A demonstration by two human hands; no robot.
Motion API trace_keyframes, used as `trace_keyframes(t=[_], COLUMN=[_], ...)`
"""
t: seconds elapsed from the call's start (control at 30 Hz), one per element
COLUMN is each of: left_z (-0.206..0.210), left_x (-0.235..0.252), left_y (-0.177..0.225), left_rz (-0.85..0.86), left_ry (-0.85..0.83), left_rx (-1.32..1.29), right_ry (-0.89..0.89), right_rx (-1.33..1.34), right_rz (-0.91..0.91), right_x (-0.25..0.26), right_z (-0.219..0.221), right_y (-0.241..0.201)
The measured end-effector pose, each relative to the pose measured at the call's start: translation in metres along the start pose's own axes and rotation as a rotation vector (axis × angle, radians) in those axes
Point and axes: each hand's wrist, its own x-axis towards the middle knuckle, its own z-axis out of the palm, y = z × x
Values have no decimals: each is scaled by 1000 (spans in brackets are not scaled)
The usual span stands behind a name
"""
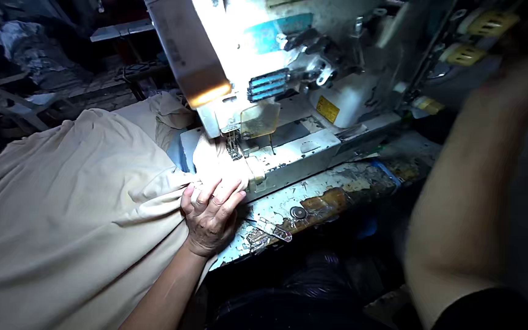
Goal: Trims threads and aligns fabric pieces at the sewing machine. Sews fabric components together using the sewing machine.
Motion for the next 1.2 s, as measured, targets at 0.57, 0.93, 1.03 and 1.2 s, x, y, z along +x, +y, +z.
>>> trace_keyframes(t=[0.57, 0.93, 1.03, 1.2], left_z=[17, -81, -73, -71], left_x=[133, 30, 25, 21], left_y=[-93, -73, -75, -79], left_rz=[-514, -306, -291, -321], left_ry=[-624, 59, 136, 188], left_rx=[332, 305, 300, 236], right_ry=[-1389, -990, -1000, -1199], right_rx=[-523, -386, -643, -752], right_rz=[-255, -437, -643, -616], right_x=[-334, -279, -278, -289], right_z=[10, 45, 94, 164], right_y=[-26, -29, -48, -39])
